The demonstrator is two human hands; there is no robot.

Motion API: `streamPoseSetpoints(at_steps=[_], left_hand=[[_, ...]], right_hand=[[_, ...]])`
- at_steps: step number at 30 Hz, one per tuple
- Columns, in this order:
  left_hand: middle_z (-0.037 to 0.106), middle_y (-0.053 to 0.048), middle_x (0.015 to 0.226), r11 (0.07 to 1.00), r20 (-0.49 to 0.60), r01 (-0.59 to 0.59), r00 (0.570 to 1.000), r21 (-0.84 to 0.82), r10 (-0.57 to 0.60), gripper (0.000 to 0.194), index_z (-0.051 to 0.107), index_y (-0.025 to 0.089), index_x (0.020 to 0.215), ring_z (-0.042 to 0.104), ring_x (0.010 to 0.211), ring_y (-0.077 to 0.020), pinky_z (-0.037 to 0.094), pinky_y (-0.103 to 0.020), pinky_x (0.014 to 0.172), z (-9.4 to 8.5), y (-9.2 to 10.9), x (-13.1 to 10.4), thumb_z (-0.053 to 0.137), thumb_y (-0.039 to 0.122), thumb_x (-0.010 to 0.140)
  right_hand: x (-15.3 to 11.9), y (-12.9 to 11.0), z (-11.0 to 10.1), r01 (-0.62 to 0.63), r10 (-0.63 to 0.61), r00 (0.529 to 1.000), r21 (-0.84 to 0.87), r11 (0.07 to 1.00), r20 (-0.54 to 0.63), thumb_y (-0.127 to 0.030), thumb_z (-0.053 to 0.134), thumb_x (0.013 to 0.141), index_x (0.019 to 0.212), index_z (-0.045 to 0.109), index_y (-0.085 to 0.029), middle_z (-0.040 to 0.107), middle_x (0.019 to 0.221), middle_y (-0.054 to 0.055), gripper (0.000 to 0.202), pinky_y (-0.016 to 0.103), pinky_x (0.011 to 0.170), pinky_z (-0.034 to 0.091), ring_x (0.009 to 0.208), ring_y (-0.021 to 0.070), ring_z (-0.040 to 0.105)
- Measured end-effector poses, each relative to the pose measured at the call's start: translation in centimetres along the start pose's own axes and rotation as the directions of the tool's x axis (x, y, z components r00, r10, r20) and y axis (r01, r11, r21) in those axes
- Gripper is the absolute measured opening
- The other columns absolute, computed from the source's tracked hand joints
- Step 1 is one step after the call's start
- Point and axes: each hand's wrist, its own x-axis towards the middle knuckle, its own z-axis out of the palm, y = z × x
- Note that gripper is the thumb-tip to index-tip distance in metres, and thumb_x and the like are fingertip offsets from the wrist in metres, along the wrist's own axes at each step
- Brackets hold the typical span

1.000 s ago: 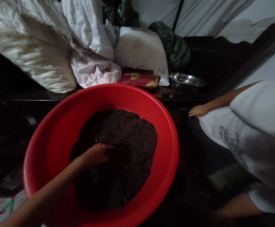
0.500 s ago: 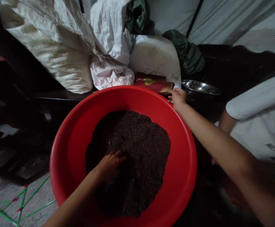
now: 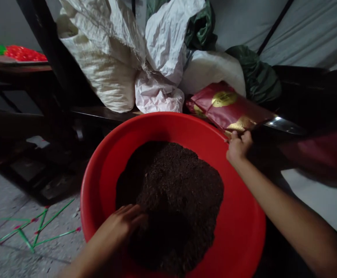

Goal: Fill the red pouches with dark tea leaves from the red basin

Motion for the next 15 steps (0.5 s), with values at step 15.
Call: streamPoseSetpoints(at_steps=[15], left_hand=[[0.082,-0.004,0.115,0.978,-0.007,0.203,0.979,0.051,-0.203,0.046,0.083,0.034,0.11,0.078,0.104,-0.0279,0.05,-0.064,0.116,0.1,-2.3,0.6,0.041,0.019,0.101]], right_hand=[[-16.3,-8.5,-5.7,-0.382,0.415,0.862,-0.165,0.909,0.292,-0.06,0.085,0.075,0.099,0.076,-0.019,0.077,0.094,0.009,0.049,0.034,0.075,0.058,0.087,0.0262,0.073]])
